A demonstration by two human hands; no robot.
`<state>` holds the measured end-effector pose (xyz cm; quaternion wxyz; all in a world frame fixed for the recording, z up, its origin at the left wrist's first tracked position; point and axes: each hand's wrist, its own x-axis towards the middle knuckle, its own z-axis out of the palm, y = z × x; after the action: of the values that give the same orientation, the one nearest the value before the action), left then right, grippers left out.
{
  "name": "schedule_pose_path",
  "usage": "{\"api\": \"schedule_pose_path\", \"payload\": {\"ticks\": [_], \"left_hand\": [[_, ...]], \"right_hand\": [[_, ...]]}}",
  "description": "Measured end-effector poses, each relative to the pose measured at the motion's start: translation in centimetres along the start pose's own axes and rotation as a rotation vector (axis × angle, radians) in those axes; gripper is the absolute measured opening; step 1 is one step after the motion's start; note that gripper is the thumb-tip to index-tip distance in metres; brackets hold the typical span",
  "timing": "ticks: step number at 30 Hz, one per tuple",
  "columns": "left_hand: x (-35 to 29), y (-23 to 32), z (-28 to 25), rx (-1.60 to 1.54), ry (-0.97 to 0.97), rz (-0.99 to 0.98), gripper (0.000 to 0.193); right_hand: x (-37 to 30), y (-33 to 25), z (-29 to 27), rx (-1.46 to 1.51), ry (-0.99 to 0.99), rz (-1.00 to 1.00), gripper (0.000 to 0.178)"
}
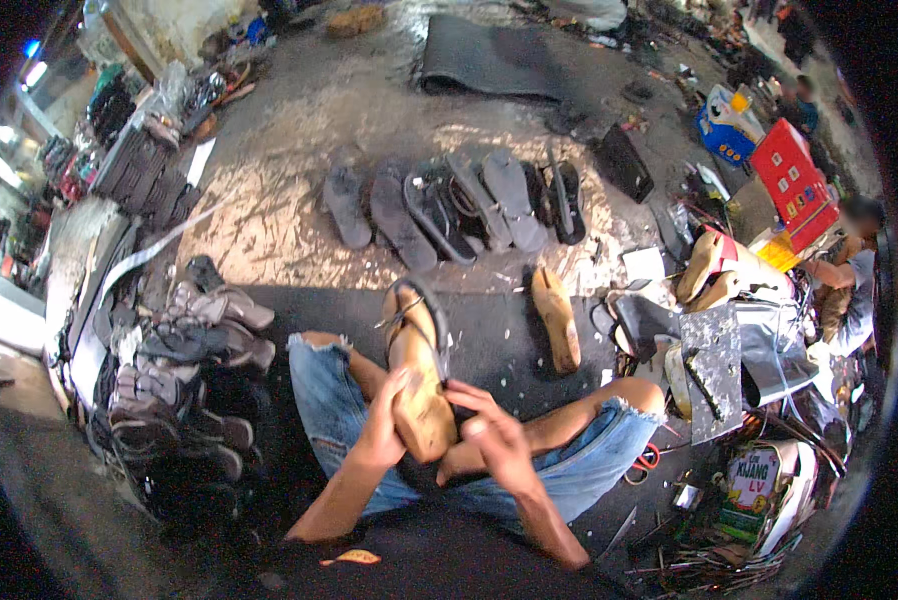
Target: The person sits on the floor and repeatedly places flip-flop straps onto wooden shoe lasts, then removes them and repeats the process with different sandals. The person handles multiple sandals and lasts, occasionally picking up a small container of yellow liquid near the end.
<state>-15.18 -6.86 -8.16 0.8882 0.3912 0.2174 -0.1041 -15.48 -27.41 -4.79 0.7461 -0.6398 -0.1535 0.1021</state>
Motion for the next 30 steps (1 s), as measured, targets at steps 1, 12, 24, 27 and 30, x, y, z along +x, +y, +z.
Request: {"api": "schedule_pose_path", "payload": {"ticks": [1, 12, 24, 27, 30], "left_hand": [[-1.3, 1.7, 2.0, -0.071, -0.018, -0.095, 0.063], [-4.3, 2.6, 2.9, -0.306, -0.126, -0.184, 0.071], [-1.9, 1.7, 5.8, 0.753, -0.047, 0.336, 0.093], [-1.7, 3.7, 8.2, 0.619, -0.052, 0.231, 0.081], [-1.7, 3.8, 9.3, 0.784, -0.085, 0.256, 0.081]], "right_hand": [[-0.6, 0.7, -0.2, 0.349, 0.246, 0.176, 0.045], [-1.8, 0.8, 2.4, 0.655, 0.261, 0.575, 0.032], [-1.9, 5.1, 2.5, 0.79, 0.314, 0.663, 0.062], [-1.4, 4.4, 1.8, 0.628, 0.361, 0.314, 0.084], [-1.2, -1.4, 2.4, 0.052, 0.177, 0.05, 0.133]]}}
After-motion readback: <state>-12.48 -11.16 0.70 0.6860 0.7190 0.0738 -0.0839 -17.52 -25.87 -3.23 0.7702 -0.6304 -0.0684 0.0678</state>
